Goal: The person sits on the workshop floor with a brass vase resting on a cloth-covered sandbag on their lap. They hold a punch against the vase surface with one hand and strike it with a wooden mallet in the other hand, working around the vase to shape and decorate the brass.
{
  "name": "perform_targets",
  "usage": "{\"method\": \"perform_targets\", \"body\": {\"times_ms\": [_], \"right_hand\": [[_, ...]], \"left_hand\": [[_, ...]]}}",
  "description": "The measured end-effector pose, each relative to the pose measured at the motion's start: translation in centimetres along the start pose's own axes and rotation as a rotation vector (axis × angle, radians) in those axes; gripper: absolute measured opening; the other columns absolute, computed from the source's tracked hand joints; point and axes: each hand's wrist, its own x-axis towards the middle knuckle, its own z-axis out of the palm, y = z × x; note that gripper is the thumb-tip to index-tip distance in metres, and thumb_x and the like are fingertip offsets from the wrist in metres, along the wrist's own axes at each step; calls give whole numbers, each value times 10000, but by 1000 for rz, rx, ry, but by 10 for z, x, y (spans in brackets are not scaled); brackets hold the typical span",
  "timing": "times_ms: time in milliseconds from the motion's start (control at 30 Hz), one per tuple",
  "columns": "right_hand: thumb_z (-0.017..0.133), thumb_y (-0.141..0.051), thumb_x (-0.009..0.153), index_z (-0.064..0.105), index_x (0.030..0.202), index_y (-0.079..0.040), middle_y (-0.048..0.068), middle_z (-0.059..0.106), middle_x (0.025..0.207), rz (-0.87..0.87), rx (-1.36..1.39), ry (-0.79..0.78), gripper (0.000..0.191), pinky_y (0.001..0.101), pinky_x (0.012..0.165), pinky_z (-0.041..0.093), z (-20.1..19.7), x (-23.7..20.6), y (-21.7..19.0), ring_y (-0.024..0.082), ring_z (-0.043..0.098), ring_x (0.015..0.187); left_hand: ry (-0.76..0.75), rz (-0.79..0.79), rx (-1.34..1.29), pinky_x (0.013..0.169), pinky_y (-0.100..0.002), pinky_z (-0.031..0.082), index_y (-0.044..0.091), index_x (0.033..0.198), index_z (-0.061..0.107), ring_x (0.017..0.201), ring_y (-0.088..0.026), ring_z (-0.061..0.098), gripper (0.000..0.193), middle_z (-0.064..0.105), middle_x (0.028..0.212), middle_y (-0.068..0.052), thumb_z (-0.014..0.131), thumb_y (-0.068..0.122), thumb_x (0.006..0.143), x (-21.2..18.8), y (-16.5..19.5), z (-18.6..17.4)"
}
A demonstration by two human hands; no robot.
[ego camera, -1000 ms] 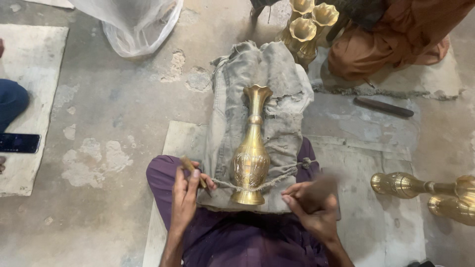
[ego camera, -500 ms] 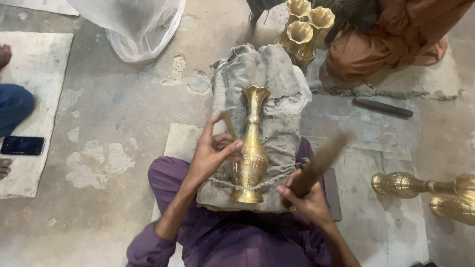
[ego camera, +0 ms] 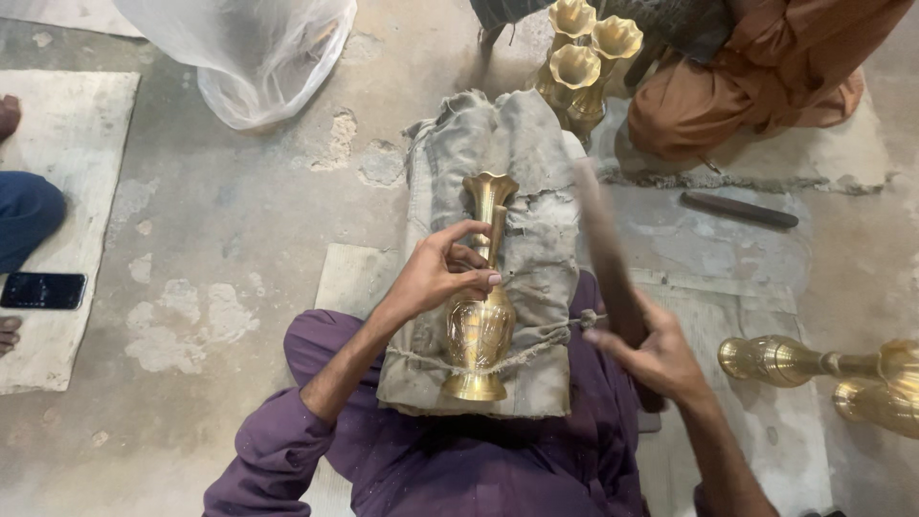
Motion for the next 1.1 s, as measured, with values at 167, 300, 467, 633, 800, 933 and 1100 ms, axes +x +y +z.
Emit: {"method": "perform_targets", "body": {"times_ms": [167,300,467,633,800,933,1100], "right_hand": [[789,-237,823,523,1431,19,217,718,1101,-182,-228,61,711,460,806,629,-18,22,-23,292,731,921],[776,-263,823,484,1506,-10,217,738,1084,-121,-286,91,784,446,764,633,-28,40,-53,302,743,860],[798,-316,817,563,1479,-123,192,777,1050,28,-522,88,728,453,784,604,-38,52,-86,293,753,841],[817,-225,765,607,1436,-183,150,763,1170,-205,-733,44,704,462,849,585,-43,65,-102,296,737,972],[788,-132,747,583,1451,-246,97,737,1193,-153,-725,46,742,436,874,595,-49,70,-109,270,734,973],[785,-150,797,582,1431,-386,-4,746,1240,-12,-894,-24,707,398,845,620,-51,69,-112,226,743,945],[808,-98,727,568,1435,-369,37,743,1212,-42,-864,9,796,416,857,603,-51,62,-116,249,731,966]], "left_hand": [[-21,-28,92,683,-323,678,38,1436,517,805,-162,781,697,797,893,-129,836,147,825,5,2,-3],[-42,-14,148,688,-315,671,52,1445,521,811,-153,779,698,800,895,-119,838,148,831,5,5,-3],[-63,-2,191,692,-316,681,81,1443,537,819,-151,782,683,798,895,-105,832,167,834,5,8,-2],[-49,-19,210,685,-323,694,90,1432,533,817,-154,785,680,786,890,-98,834,161,827,6,11,-1],[-53,-19,199,685,-322,701,105,1437,521,808,-156,784,673,788,883,-83,818,161,835,4,11,2],[-57,20,187,675,-326,698,85,1412,543,798,-156,783,638,785,874,-85,821,144,840,3,10,3],[-71,34,195,668,-303,684,80,1399,562,798,-129,777,613,790,869,-80,823,132,847,3,12,2]]}}
